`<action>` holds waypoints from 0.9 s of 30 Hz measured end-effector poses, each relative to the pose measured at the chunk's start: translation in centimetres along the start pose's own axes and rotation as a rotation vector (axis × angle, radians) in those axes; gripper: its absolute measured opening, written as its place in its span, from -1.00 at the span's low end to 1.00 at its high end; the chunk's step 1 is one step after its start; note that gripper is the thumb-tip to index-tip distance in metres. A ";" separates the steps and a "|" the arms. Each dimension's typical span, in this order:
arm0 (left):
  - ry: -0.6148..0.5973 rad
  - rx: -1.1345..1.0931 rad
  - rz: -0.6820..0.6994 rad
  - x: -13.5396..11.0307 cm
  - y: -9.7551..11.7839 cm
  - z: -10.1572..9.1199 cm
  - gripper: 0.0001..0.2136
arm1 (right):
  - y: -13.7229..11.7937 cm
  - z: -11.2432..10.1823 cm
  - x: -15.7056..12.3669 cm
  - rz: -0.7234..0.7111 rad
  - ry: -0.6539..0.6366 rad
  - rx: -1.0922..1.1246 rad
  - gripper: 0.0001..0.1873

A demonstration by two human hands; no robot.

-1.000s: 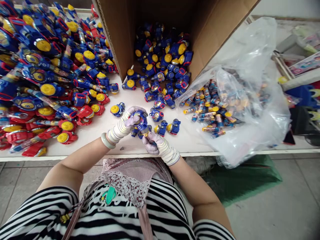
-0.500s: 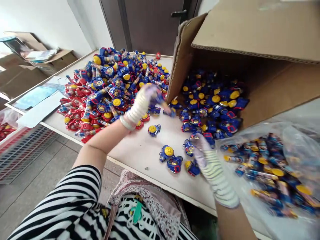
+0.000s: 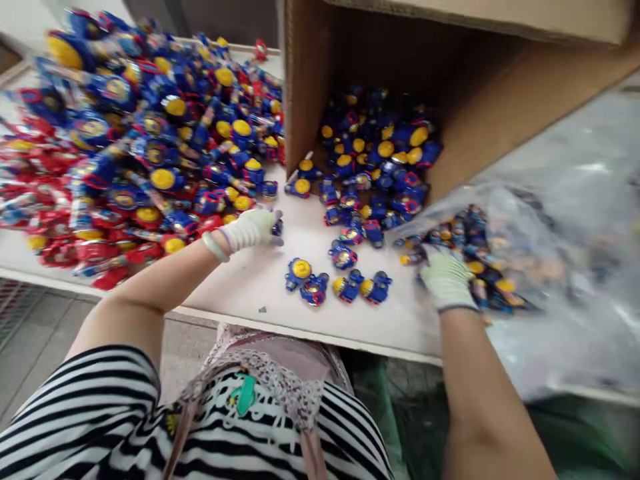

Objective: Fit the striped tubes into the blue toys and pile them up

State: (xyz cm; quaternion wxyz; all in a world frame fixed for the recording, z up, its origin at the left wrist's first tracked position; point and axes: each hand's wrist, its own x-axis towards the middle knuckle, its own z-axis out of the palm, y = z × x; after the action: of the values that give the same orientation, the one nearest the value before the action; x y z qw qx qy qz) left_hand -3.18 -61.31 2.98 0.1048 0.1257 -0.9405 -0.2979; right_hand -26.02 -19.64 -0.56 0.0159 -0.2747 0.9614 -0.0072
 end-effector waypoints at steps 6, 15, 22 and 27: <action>-0.189 0.206 -0.147 -4.8 -0.7 4.3 -0.50 | -0.7 -0.3 -0.4 -0.036 -0.150 -0.206 -0.50; -0.117 -0.876 -0.071 -4.6 5.7 4.9 -0.62 | -7.8 -3.4 -5.8 -0.229 0.020 0.200 -0.54; -0.292 -0.769 0.190 -3.4 7.7 4.4 -0.73 | -15.1 -5.7 -9.0 -0.487 -0.018 0.213 -0.55; -0.399 -0.690 0.436 -3.0 8.2 3.0 -0.81 | -16.0 -3.9 -9.9 -0.447 -0.112 0.405 -0.46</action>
State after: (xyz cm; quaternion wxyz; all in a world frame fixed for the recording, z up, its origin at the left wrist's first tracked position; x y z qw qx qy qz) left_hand -2.57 -52.33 5.08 0.0175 -0.1773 -0.7925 -0.5832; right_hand -9.28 -27.94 3.98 0.1212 -0.4705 0.8538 -0.1867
